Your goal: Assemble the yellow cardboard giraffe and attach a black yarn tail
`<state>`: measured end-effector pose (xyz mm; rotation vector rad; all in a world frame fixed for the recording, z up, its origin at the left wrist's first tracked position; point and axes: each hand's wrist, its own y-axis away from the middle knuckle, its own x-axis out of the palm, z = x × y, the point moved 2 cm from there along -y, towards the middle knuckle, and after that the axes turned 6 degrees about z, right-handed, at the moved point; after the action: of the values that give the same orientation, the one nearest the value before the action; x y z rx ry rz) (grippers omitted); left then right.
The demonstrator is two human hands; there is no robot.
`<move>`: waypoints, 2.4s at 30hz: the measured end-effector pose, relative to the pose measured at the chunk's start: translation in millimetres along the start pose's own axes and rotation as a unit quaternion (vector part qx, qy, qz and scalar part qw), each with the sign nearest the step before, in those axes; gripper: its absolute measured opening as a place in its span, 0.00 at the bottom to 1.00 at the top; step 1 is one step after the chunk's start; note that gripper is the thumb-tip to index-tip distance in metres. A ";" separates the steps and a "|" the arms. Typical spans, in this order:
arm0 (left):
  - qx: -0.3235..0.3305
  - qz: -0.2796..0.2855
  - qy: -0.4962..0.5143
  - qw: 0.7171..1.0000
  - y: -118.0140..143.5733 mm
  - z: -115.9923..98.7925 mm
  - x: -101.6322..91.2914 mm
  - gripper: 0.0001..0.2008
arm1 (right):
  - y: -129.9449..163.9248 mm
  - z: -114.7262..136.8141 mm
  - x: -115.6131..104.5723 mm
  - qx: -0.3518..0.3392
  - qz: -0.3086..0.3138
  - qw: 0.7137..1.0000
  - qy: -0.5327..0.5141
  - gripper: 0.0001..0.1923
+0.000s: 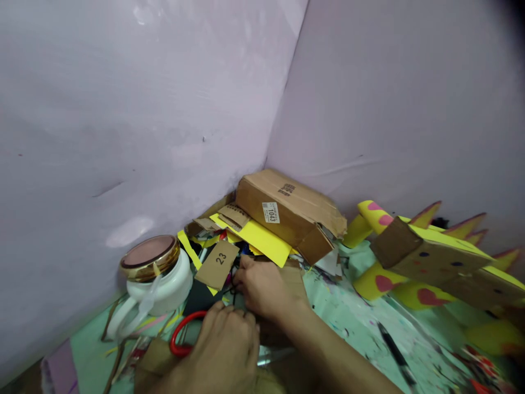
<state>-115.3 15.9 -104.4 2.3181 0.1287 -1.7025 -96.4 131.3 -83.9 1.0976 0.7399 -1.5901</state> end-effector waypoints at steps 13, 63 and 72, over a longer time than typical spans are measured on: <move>0.097 -0.086 0.065 0.989 10.8 -4.0 -28.5 0.11 | 19.0 -3.5 -114.0 0.025 -0.214 0.805 -0.554 0.06; 0.262 -0.099 -0.146 0.949 -61.6 -44.7 15.9 0.20 | 242.5 9.0 -98.1 0.010 -0.344 0.747 -0.568 0.10; 0.207 -0.027 -0.171 0.963 8.6 -99.3 -18.7 0.16 | 276.2 -17.6 -75.9 0.017 -0.444 0.603 -0.662 0.12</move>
<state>-27.3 35.1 -57.7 2.2482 -0.2577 -2.3120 177.3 96.9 -4.7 -0.8063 0.1060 -2.5934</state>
